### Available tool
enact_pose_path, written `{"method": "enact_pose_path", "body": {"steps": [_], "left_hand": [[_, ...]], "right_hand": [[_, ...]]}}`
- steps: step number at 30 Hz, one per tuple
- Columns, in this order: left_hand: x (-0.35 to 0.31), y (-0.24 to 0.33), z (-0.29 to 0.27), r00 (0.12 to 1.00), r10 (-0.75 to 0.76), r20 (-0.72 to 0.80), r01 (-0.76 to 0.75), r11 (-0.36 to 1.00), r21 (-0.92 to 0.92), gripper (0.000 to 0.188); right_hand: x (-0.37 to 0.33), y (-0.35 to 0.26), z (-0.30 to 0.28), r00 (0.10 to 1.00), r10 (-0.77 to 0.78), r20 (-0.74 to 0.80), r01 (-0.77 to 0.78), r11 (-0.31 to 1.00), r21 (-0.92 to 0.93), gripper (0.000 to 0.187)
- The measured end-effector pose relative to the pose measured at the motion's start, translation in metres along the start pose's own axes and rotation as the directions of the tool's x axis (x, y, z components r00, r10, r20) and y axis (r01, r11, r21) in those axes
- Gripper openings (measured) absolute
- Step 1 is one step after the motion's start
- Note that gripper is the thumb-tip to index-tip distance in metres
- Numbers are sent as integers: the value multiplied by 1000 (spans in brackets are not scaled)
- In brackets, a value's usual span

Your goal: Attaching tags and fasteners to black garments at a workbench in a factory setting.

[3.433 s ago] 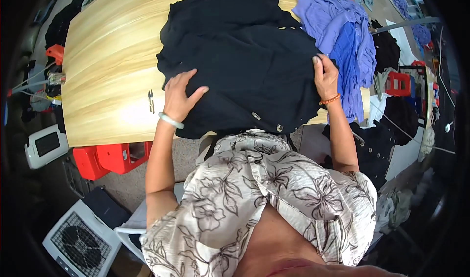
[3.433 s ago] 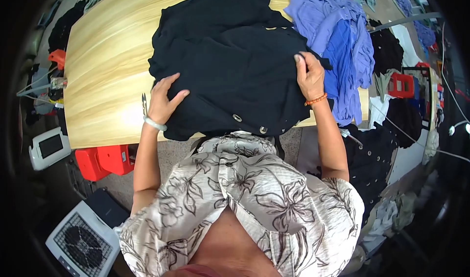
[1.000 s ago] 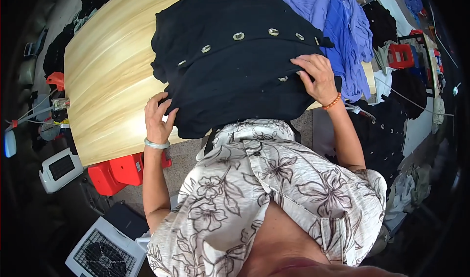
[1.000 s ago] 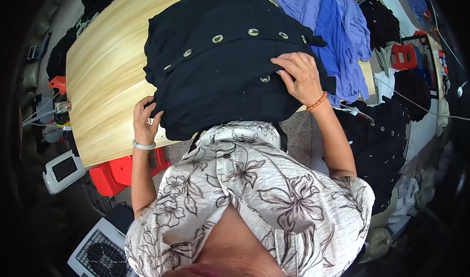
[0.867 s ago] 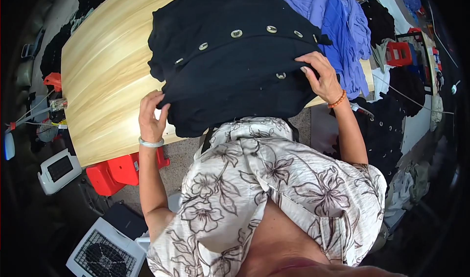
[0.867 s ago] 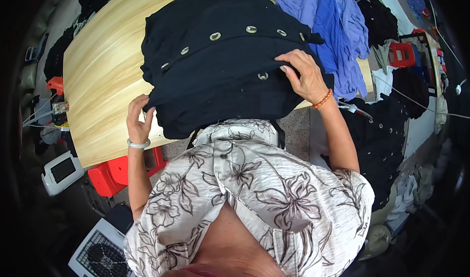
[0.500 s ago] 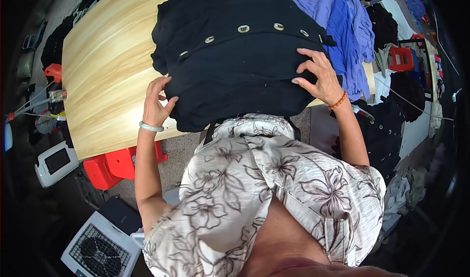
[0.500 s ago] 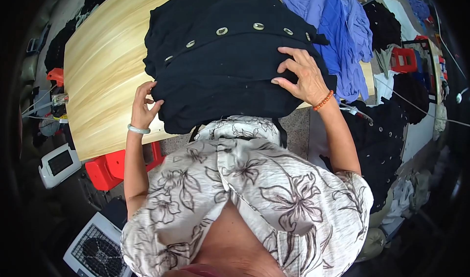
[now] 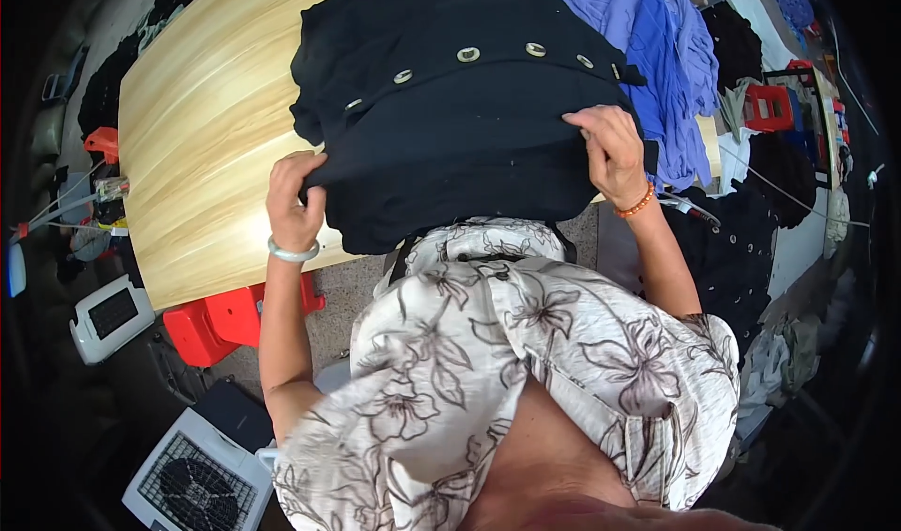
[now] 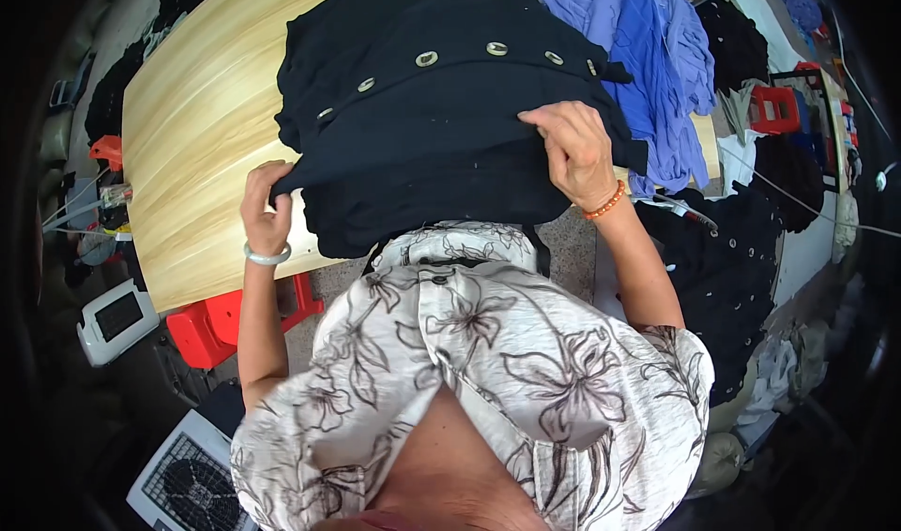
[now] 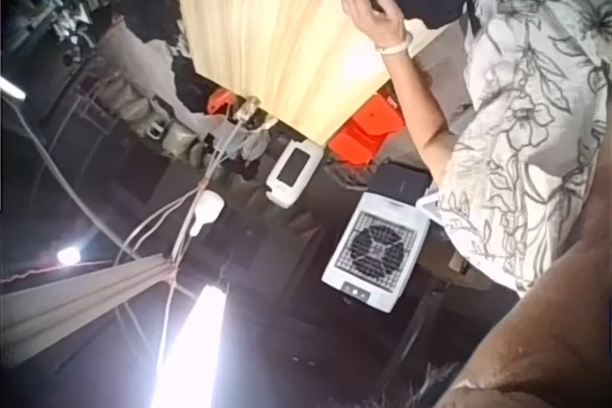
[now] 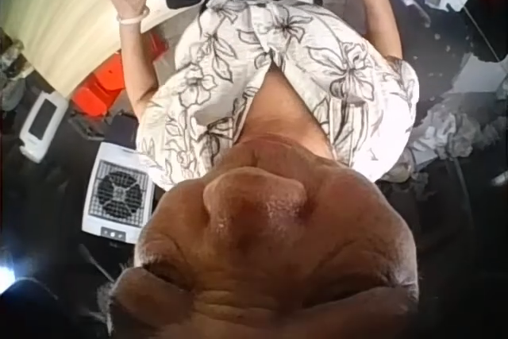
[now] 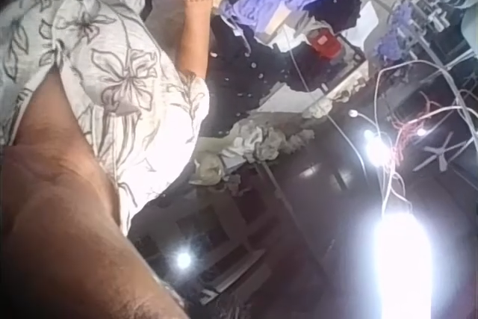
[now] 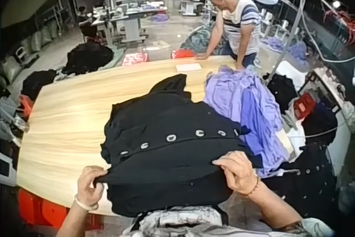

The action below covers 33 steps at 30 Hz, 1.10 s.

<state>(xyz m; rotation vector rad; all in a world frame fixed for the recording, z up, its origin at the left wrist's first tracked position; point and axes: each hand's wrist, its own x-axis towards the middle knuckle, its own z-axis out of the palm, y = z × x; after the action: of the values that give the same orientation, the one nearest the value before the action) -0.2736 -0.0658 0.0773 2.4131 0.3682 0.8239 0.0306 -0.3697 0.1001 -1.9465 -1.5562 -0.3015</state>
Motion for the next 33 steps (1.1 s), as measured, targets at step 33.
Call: {"method": "enact_pose_path", "body": {"steps": [33], "left_hand": [[14,-28,49,675,-570,468,719,369,-588,18]], "right_hand": [[12,190,-50,598,792,122,-547,515,-660,23]]}}
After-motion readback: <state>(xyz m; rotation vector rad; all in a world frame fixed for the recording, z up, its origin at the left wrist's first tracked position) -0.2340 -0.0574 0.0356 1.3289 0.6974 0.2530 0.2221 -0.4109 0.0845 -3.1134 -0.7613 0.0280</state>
